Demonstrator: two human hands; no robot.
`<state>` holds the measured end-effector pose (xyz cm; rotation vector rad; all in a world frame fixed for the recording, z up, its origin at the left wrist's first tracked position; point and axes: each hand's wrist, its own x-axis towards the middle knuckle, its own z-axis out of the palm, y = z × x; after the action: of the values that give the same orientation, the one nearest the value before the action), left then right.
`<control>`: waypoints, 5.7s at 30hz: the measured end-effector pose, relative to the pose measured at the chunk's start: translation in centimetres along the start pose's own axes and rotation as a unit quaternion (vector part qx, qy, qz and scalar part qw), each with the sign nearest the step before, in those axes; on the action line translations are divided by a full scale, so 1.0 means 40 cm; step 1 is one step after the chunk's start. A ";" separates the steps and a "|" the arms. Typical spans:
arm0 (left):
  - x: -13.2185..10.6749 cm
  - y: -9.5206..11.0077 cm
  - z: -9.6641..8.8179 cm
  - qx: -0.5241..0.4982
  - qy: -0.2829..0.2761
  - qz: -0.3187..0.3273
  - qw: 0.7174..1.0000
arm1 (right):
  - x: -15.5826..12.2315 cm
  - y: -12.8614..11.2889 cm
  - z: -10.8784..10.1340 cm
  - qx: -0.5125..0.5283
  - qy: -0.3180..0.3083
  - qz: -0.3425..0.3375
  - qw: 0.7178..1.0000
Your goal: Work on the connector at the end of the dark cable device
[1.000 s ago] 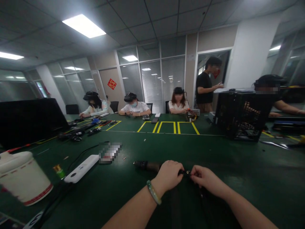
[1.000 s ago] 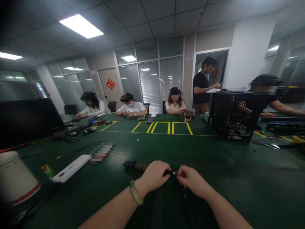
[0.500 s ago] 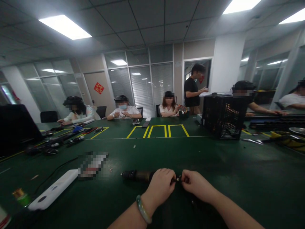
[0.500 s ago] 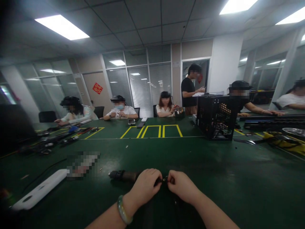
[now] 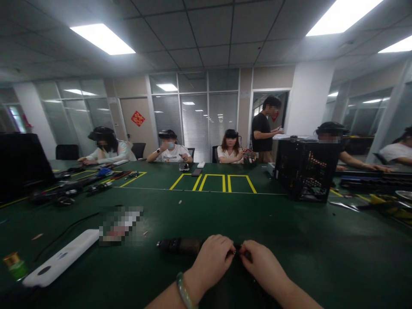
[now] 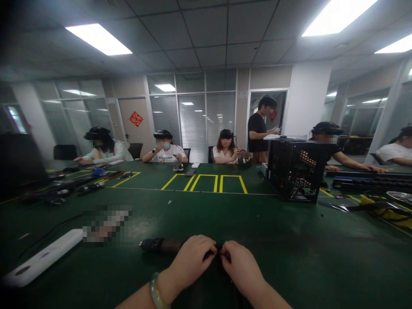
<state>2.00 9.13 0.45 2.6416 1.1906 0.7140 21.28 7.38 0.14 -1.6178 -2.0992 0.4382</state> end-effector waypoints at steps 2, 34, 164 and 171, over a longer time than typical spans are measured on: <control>0.000 0.000 -0.002 -0.003 -0.003 0.008 1.000 | -0.002 -0.005 0.003 0.005 0.003 0.007 1.000; 0.003 -0.008 -0.015 -0.051 -0.015 0.029 0.998 | 0.006 0.041 0.042 0.139 -0.029 0.023 0.990; 0.008 -0.006 -0.026 0.023 -0.031 0.028 0.999 | 0.005 0.040 0.032 0.173 -0.016 0.030 0.984; 0.003 -0.008 -0.023 0.011 -0.020 0.037 0.999 | 0.000 0.033 0.020 0.176 -0.041 0.040 0.983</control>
<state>1.41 9.36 1.20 2.7183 1.1010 0.6593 21.95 7.73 -1.21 -1.4974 -1.8846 0.8635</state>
